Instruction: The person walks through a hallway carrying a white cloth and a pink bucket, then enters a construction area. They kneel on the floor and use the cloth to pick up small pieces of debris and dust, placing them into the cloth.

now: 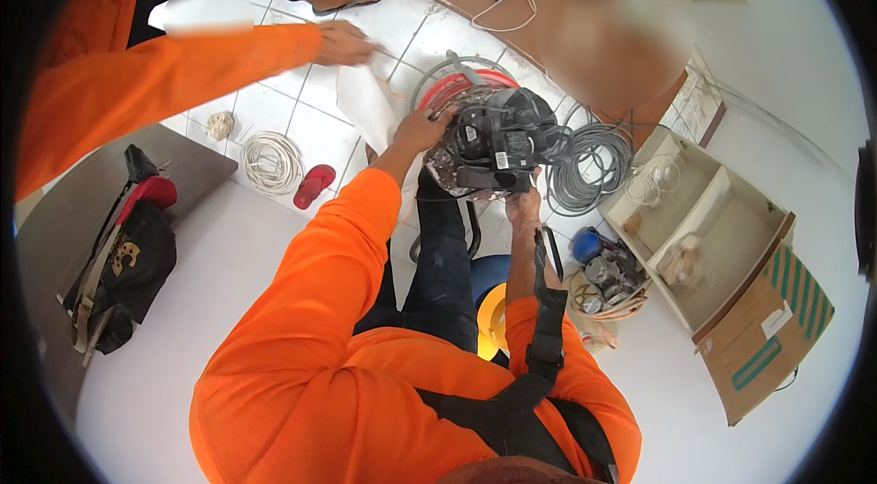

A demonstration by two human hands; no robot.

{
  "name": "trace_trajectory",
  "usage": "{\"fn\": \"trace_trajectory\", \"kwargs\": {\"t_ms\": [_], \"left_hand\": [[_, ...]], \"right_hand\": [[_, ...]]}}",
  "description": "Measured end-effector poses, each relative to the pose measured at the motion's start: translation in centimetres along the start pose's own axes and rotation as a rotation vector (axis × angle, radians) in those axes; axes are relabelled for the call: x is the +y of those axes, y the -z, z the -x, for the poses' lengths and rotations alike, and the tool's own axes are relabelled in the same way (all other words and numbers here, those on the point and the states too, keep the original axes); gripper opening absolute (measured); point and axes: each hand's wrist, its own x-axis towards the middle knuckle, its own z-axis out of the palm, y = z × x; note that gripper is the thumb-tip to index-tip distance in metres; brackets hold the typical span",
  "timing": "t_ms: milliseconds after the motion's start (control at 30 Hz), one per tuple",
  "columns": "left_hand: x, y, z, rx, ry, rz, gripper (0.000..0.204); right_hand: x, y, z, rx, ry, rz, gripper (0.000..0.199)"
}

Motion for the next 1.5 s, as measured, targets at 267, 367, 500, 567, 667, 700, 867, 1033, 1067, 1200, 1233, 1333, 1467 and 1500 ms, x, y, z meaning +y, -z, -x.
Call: {"fn": "trace_trajectory", "kwargs": {"t_ms": [267,367,500,567,667,700,867,1033,1067,1200,1233,1333,1467,1500], "left_hand": [[0.3,0.1,0.1,0.008,0.018,-0.052,0.087],[2.2,0.7,1.9,0.003,-0.032,0.006,0.084],[2.7,1.0,2.3,0.006,-0.049,0.049,0.079],[1.5,0.5,1.0,-0.018,0.019,0.012,0.078],[1.0,0.0,0.9,-0.052,0.049,-0.014,0.076],[1.0,0.1,0.8,-0.05,0.044,-0.019,0.076],[1.8,-0.5,0.9,0.117,-0.075,-0.027,0.071],[1.2,-0.6,-0.3,0.102,-0.166,0.132,0.063],[1.3,-0.4,-0.3,0.066,-0.119,0.108,0.061],[2.4,0.1,0.3,0.008,-0.023,-0.039,0.053],[2.6,0.3,0.9,-0.011,-0.018,-0.019,0.053],[2.7,-0.2,0.8,0.013,-0.071,0.052,0.054],[1.7,-0.5,-1.6,0.104,-0.131,0.002,0.06],[1.4,-0.3,-2.5,0.095,-0.112,-0.057,0.062]], "right_hand": [[-0.4,-0.2,0.2,0.118,-0.01,0.117,0.065],[-0.1,1.0,0.0,0.076,-0.027,0.162,0.068],[0.0,0.3,0.2,0.077,-0.043,0.064,0.064],[-0.7,-1.1,1.4,0.111,-0.041,0.057,0.064],[0.0,-0.6,1.5,0.107,0.024,0.032,0.067],[0.0,-1.1,1.5,0.089,0.055,0.036,0.067],[-0.4,-1.8,0.9,0.15,-0.008,-0.05,0.068],[-0.6,-3.1,1.2,0.183,0.007,-0.049,0.077],[-0.6,-3.3,1.5,0.174,0.026,-0.032,0.077],[-0.2,-2.0,1.8,0.141,0.039,0.006,0.072],[0.1,-1.9,2.2,0.133,0.028,0.002,0.071],[-1.2,-2.0,2.2,0.149,-0.019,0.025,0.074],[-1.6,-3.5,0.1,0.168,0.001,0.046,0.069],[-2.0,-3.6,-0.4,0.192,-0.066,0.081,0.064]]}}
